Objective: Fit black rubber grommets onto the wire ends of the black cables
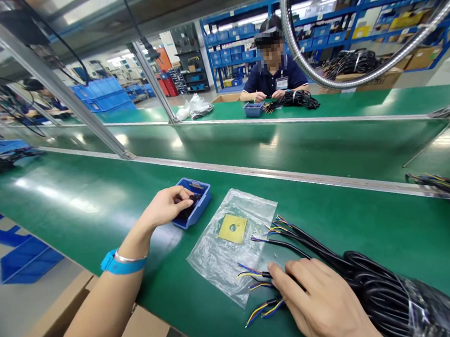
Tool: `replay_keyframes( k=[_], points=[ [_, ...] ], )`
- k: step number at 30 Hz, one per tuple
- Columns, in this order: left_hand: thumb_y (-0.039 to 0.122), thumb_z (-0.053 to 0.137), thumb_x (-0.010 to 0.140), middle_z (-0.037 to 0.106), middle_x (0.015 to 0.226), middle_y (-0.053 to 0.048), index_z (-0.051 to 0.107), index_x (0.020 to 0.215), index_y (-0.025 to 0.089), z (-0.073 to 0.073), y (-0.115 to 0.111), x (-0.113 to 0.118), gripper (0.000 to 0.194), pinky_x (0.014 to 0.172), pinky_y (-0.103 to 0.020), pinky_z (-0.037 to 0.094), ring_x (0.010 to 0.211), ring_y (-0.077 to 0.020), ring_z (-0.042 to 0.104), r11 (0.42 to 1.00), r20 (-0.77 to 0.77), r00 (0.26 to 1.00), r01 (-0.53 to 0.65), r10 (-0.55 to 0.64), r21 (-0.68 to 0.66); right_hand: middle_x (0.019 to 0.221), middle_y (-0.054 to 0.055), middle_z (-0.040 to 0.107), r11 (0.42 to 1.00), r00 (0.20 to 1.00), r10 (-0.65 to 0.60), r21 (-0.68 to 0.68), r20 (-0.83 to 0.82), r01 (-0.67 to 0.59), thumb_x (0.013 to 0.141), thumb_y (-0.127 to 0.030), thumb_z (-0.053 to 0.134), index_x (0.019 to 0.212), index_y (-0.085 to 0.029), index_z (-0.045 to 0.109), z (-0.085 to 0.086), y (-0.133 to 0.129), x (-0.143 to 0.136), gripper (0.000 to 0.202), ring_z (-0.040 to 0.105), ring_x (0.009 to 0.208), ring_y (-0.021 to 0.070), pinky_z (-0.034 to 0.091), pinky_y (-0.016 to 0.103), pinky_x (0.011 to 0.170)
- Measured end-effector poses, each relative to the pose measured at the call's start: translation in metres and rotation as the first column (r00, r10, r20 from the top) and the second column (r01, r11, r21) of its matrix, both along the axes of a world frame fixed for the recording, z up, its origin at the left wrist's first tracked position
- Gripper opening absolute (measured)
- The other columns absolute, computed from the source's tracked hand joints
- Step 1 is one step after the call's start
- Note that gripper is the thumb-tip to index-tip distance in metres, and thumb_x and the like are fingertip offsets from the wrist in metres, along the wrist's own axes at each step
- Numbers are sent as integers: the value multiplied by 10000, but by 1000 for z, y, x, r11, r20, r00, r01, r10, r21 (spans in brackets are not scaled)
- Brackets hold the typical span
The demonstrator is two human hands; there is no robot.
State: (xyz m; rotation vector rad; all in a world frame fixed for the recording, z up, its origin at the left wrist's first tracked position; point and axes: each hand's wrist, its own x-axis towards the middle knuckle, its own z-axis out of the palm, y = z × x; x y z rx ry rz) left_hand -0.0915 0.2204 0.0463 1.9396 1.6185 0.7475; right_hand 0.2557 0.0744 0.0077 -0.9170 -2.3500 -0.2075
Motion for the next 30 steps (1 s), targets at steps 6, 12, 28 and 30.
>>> replay_keyframes(
  k=[6,12,28,30],
  points=[
    [322,679,678,646,678,-12,444,763,185,15,-30,12,285,562,-279,552,629,-179,680,998,428,903,57,-36,-37,829,74,605,1000,1000,-10,-5,-28,9,932,-122,453,1077,-117,618,1,-1,-1,220,551,690,161,428,305,638],
    [352,788,670,716,696,-51,620,911,130,13,-49,43,369,533,-217,561,592,-151,682,957,724,689,224,-21,-185,821,74,611,1000,998,-8,-22,-58,6,927,-131,468,1039,-117,626,1,-2,-3,194,576,709,162,443,302,661],
    [217,566,810,661,1001,-104,650,728,196,-33,-60,98,120,878,-420,408,932,-257,564,898,-121,898,433,-423,81,770,54,587,1000,999,-5,-26,-52,3,905,-98,443,1094,-132,603,5,-3,-3,249,520,648,149,423,288,613],
    [194,556,807,654,1047,-121,656,711,186,-33,-62,99,139,879,-441,399,948,-270,553,886,-164,885,455,-437,94,765,57,587,1000,999,0,-24,-48,-1,902,-96,456,1077,-125,608,5,-4,-4,234,517,639,152,419,291,597]
  ],
)
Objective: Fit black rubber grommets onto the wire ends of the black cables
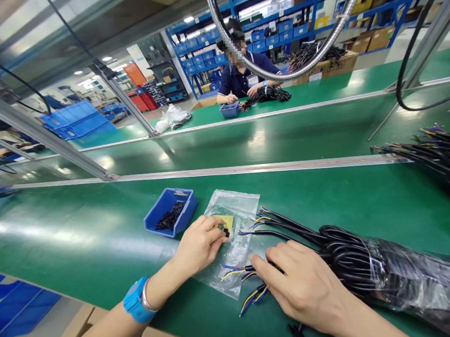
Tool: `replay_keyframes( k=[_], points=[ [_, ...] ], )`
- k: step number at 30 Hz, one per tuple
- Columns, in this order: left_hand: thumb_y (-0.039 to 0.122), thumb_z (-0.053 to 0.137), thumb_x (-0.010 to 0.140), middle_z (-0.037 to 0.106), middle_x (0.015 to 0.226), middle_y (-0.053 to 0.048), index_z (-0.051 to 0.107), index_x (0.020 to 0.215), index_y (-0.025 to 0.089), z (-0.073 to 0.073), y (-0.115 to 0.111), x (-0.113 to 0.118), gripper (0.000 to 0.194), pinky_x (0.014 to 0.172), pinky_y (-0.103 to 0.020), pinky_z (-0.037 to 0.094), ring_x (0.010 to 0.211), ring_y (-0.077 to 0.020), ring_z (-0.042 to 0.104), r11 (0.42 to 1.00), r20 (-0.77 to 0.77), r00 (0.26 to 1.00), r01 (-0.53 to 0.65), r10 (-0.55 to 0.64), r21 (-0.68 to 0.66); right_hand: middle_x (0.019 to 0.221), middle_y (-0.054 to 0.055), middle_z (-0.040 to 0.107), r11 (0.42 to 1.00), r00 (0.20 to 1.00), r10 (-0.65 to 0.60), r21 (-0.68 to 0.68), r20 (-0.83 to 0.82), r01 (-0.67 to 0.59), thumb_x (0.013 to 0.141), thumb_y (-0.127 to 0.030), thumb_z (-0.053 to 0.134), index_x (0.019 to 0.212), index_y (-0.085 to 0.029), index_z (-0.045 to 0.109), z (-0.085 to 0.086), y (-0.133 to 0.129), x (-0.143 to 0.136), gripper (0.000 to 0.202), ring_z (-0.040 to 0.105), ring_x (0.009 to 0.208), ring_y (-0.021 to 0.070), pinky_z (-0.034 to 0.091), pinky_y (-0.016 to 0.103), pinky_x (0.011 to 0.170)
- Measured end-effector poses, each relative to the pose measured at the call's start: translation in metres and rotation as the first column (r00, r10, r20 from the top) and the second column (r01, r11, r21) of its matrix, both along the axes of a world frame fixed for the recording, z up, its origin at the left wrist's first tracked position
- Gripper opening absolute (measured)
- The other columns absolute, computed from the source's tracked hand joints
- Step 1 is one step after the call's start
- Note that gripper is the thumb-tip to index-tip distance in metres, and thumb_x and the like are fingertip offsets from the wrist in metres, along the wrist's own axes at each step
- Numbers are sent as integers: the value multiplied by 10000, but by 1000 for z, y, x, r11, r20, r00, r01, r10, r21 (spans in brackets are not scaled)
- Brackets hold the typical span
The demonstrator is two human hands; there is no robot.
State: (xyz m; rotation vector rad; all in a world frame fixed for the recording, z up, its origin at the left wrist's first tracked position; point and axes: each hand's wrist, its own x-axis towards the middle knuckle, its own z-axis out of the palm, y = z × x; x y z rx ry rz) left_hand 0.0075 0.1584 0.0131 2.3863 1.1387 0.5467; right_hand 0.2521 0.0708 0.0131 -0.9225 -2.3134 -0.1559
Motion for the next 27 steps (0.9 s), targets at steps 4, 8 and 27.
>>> replay_keyframes(
  k=[4,8,27],
  points=[
    [170,570,781,679,945,-124,621,681,176,2,-1,1,113,879,-456,412,927,-275,572,1000,26,999,-18,18,-20,821,75,615,1000,998,1,-5,-69,-1,893,-74,462,1016,-116,610,4,-1,-2,198,551,685,162,454,307,633],
    [247,497,869,697,960,-116,514,722,176,15,-1,13,165,723,-360,505,827,-210,638,968,253,956,-89,149,-234,935,95,643,999,981,-10,-40,-195,2,885,-62,443,1030,-111,583,22,0,-7,208,604,821,170,510,309,740],
    [226,807,685,700,906,-40,660,865,153,22,-28,30,244,687,-169,552,752,-106,669,509,805,320,643,499,-572,730,40,643,1000,809,-9,-14,-588,0,806,-43,594,980,-159,685,54,18,-38,228,582,600,117,506,227,542]
  ],
)
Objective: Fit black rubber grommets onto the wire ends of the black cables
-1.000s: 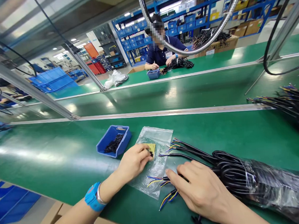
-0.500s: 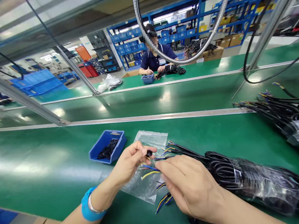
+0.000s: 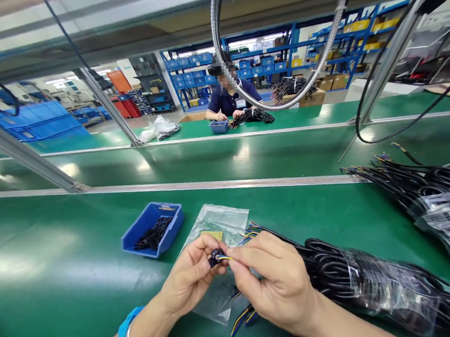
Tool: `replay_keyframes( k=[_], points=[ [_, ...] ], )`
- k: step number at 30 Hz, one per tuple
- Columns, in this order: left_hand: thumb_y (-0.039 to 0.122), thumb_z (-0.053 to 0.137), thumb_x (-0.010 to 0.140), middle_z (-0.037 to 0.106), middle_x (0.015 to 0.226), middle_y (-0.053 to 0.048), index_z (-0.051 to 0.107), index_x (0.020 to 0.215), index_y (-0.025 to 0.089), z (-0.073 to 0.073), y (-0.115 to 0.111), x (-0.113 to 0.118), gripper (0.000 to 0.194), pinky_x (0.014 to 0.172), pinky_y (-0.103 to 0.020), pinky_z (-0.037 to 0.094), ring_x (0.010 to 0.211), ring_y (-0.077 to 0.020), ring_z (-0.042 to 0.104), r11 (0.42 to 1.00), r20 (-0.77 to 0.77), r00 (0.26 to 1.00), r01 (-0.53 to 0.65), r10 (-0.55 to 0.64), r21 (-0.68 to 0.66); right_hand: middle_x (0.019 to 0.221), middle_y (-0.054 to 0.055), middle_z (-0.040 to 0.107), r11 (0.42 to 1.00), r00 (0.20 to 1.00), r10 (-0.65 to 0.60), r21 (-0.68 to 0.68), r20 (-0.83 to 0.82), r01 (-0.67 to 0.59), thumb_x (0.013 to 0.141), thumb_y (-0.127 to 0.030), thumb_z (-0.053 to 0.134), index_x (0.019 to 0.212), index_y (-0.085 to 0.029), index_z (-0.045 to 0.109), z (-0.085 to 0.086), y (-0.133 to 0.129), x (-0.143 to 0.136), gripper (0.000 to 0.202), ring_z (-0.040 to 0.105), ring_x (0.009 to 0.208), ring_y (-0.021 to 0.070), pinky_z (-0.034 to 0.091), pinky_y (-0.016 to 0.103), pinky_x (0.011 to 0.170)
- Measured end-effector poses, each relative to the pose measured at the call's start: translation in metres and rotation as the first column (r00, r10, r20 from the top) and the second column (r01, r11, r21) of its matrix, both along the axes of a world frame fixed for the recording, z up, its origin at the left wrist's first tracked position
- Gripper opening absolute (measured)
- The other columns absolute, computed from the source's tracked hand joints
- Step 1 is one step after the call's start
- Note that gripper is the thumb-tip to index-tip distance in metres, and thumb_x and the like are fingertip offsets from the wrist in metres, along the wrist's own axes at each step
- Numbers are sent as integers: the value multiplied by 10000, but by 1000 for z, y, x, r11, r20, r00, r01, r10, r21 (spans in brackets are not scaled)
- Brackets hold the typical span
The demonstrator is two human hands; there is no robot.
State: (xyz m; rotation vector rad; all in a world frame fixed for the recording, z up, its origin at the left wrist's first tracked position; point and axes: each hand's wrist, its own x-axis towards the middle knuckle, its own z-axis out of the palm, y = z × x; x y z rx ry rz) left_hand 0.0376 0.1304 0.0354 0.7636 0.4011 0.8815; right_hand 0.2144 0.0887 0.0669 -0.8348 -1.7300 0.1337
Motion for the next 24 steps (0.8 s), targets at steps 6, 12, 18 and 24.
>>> replay_keyframes(
  k=[6,12,18,24],
  points=[
    [253,834,646,703,861,-33,671,839,139,-1,-3,4,277,656,-163,561,713,-95,662,999,7,1000,-7,8,-42,710,37,624,1000,998,30,-11,56,-29,814,-42,594,1033,-150,685,-4,3,1,260,557,579,108,484,227,518],
    [244,832,649,714,862,-26,672,840,161,1,-5,3,262,651,-154,565,746,-112,689,999,26,1000,-1,2,-51,699,25,636,998,992,-9,68,127,0,826,-51,574,1034,-163,671,-3,6,1,256,559,565,108,466,240,522],
    [244,843,631,718,840,-25,676,818,158,1,-5,4,265,642,-145,560,737,-110,687,999,3,1000,-13,14,-52,752,46,639,992,957,-62,121,282,29,858,-83,574,1064,-137,628,-8,5,8,220,528,597,114,423,268,538],
    [230,861,599,724,854,-23,687,796,166,-2,-7,7,271,660,-156,563,704,-86,665,990,-40,993,-112,109,-87,714,44,610,990,916,-55,142,398,-3,859,-86,573,1028,-106,621,-11,5,10,176,502,596,129,383,280,530]
  ],
)
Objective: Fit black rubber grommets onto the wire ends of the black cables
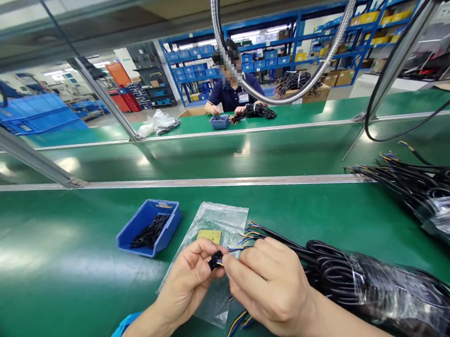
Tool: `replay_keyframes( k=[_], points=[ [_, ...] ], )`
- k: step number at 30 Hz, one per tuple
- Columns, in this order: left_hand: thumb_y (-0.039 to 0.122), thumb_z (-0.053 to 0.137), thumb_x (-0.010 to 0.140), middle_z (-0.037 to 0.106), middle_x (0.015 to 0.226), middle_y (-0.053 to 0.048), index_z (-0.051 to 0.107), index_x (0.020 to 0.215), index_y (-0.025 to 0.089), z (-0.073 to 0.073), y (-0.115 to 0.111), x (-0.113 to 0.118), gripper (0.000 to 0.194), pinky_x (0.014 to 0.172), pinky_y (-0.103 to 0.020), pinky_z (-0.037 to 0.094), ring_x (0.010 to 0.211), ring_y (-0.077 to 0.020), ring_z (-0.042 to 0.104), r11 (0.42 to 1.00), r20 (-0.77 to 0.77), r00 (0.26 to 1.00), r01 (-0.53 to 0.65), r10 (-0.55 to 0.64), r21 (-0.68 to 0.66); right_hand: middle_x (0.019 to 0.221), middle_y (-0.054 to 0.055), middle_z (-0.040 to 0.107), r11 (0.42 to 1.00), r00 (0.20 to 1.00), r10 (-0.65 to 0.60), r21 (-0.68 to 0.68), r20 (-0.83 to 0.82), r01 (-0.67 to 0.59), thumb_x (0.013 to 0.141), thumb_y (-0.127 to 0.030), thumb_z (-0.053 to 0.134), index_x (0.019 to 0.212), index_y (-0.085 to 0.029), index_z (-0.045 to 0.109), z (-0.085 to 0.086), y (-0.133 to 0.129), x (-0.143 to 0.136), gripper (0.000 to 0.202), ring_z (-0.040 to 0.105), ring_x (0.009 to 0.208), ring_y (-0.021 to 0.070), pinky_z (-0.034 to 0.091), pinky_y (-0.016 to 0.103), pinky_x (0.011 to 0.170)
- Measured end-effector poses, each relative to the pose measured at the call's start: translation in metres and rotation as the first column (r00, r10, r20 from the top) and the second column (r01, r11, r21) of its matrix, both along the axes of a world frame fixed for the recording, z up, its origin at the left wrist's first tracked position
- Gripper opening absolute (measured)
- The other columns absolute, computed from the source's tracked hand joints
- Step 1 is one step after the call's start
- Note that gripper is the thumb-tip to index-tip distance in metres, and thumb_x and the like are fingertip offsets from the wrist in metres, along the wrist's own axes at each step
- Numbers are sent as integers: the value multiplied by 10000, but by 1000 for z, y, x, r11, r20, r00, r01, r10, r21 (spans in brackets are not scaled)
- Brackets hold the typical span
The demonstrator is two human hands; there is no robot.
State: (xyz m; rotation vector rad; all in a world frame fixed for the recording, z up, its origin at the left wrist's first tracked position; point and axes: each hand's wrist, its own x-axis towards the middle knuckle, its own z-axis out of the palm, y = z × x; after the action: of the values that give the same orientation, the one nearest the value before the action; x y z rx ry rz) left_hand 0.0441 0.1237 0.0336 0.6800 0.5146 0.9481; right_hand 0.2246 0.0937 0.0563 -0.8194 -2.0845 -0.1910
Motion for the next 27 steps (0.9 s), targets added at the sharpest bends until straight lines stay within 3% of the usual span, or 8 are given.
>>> replay_keyframes(
  k=[6,9,14,20,27],
  points=[
    [165,872,567,731,796,-10,702,770,174,-4,-2,2,265,635,-139,547,665,-80,664,999,-39,999,-33,34,43,773,61,631,998,1000,-21,-56,15,22,876,-120,546,1117,-100,569,-3,0,-3,244,549,650,154,432,302,585],
    [199,878,559,730,817,-28,703,789,163,-3,0,3,291,637,-150,557,692,-98,669,995,-62,993,-94,96,37,856,85,641,983,995,-95,-153,23,98,887,-197,517,1172,-88,511,-3,-3,7,305,587,731,184,483,333,667],
    [179,897,509,728,807,-36,697,799,138,-7,0,15,354,636,-154,554,675,-99,669,984,-78,982,-175,173,-19,817,47,612,954,986,-149,-253,72,163,910,-155,483,978,-148,541,-13,-11,27,89,559,707,163,467,300,649],
    [143,904,475,720,709,3,696,806,169,-15,-8,33,392,533,-142,523,550,-87,656,986,-51,991,-131,127,-105,821,77,600,980,985,-165,-107,47,169,895,-101,522,978,-122,571,-29,-15,25,98,529,704,167,443,303,649],
    [230,916,457,618,478,39,737,767,196,-22,-10,29,359,371,-89,403,367,-33,517,985,-97,987,-138,128,-101,809,100,597,980,971,-197,31,139,195,853,-76,538,1029,-76,600,-32,-15,27,187,517,676,183,414,322,608]
  ],
)
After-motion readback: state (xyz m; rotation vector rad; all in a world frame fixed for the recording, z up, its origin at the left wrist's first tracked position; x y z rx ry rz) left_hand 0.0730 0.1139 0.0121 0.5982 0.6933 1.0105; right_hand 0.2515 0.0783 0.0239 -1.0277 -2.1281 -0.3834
